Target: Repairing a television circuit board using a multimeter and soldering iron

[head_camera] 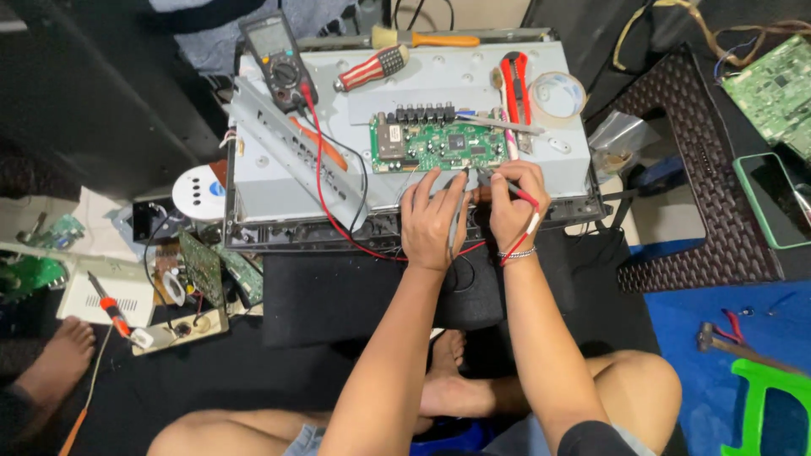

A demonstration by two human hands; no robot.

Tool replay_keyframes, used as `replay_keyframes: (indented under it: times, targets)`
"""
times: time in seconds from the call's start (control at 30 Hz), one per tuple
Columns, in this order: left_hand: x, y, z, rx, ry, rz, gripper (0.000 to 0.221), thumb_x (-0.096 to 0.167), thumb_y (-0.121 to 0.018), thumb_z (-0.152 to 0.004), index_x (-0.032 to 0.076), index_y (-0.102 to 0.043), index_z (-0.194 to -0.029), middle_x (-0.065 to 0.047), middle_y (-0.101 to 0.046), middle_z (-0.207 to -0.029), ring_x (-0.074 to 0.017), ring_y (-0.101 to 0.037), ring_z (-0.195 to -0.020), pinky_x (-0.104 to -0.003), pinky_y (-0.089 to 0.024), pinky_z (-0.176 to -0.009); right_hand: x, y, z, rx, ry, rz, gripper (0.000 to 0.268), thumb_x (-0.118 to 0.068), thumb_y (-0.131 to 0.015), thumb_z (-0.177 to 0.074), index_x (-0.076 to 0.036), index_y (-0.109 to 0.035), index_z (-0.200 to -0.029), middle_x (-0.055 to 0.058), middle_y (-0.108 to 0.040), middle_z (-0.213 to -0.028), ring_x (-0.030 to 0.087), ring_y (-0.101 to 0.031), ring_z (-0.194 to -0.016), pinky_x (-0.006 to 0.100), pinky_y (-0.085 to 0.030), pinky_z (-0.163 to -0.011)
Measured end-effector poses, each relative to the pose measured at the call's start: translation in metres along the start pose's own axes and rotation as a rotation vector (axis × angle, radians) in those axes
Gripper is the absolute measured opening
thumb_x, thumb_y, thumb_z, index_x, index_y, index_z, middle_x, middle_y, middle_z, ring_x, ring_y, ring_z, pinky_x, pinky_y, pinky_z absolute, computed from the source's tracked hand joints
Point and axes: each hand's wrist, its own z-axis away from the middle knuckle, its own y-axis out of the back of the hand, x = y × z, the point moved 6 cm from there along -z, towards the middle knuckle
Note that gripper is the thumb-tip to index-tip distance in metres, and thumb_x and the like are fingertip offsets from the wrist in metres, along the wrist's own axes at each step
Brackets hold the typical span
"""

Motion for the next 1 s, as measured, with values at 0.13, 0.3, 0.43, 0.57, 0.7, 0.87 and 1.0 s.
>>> replay_keyframes:
  times: [0.13, 0.3, 0.43, 0.57, 0.7, 0.87, 1.0]
  targets:
    - [-0.0002, -0.0022, 0.0004, -0.008, -0.01, 0.005, 0.026, 0.025, -0.066, -0.1, 0.012, -0.073, -0.122, -0.004, -0.07, -0.082, -0.0279, -0.069, -0.118, -0.046, -0.052, -0.099, -0.0053, 0.0016, -0.0023, 0.003, 0.019, -0.002, 0.004, -0.001, -0.072, -0.087, -0.004, -0.074, -0.087, 0.013, -0.071, -0.091, 0.033, -0.072, -0.09, 0.042, -0.055, -0.083]
    - [-0.0015, -0.0027, 0.0018, -0.007, -0.001, 0.002, 0.027, 0.026, -0.066, -0.1, 0.013, -0.073, -0.122, -0.003, -0.07, -0.083, -0.0276, -0.069, -0.119, -0.046, -0.052, -0.099, -0.0036, 0.0009, -0.0013, 0.007, 0.021, 0.001, 0.005, 0.0, -0.072, -0.086, -0.005, -0.074, -0.086, 0.012, -0.071, -0.091, 0.033, -0.072, -0.09, 0.041, -0.056, -0.083]
    - [-0.002, -0.0032, 0.0016, -0.002, -0.005, -0.005, 0.027, 0.026, -0.066, -0.1, 0.013, -0.073, -0.123, -0.004, -0.07, -0.081, -0.0279, -0.069, -0.119, -0.046, -0.052, -0.099, -0.0071, 0.0004, -0.0008, 0.028, 0.028, 0.02, 0.005, 0.001, -0.072, -0.087, -0.003, -0.073, -0.087, 0.013, -0.07, -0.091, 0.034, -0.072, -0.089, 0.042, -0.056, -0.082]
    - [-0.0024, -0.0051, 0.0033, -0.013, 0.001, -0.016, 0.027, 0.027, -0.066, -0.1, 0.014, -0.073, -0.123, -0.003, -0.07, -0.081, -0.0273, -0.069, -0.119, -0.046, -0.052, -0.1, -0.0066, -0.0013, -0.0004, -0.007, 0.016, -0.004, 0.004, 0.0, -0.072, -0.086, -0.004, -0.074, -0.087, 0.013, -0.07, -0.091, 0.033, -0.072, -0.091, 0.042, -0.055, -0.084]
    - [-0.0018, -0.0053, 0.0035, -0.015, 0.005, -0.023, 0.027, 0.027, -0.065, -0.1, 0.014, -0.073, -0.122, -0.003, -0.07, -0.082, -0.0268, -0.069, -0.119, -0.046, -0.052, -0.1, -0.0047, -0.001, 0.0012, 0.008, 0.014, 0.001, 0.004, 0.0, -0.072, -0.086, -0.003, -0.075, -0.087, 0.013, -0.07, -0.092, 0.034, -0.072, -0.09, 0.042, -0.055, -0.084]
    - [-0.0027, -0.0055, 0.002, -0.03, 0.017, 0.0, 0.026, 0.026, -0.066, -0.1, 0.013, -0.074, -0.122, -0.004, -0.071, -0.081, -0.0274, -0.069, -0.12, -0.046, -0.051, -0.1, -0.0054, -0.0011, -0.0003, -0.001, 0.01, 0.007, 0.005, 0.0, -0.073, -0.086, -0.004, -0.075, -0.089, 0.013, -0.07, -0.093, 0.034, -0.072, -0.091, 0.042, -0.055, -0.084]
    - [-0.0012, -0.0041, 0.0019, -0.029, 0.009, -0.002, 0.026, 0.026, -0.065, -0.1, 0.013, -0.073, -0.122, -0.004, -0.07, -0.081, -0.0275, -0.069, -0.119, -0.045, -0.052, -0.099, -0.0061, -0.0011, 0.0004, -0.005, 0.012, 0.018, 0.005, 0.0, -0.074, -0.086, -0.005, -0.075, -0.089, 0.011, -0.07, -0.094, 0.033, -0.072, -0.091, 0.042, -0.055, -0.084]
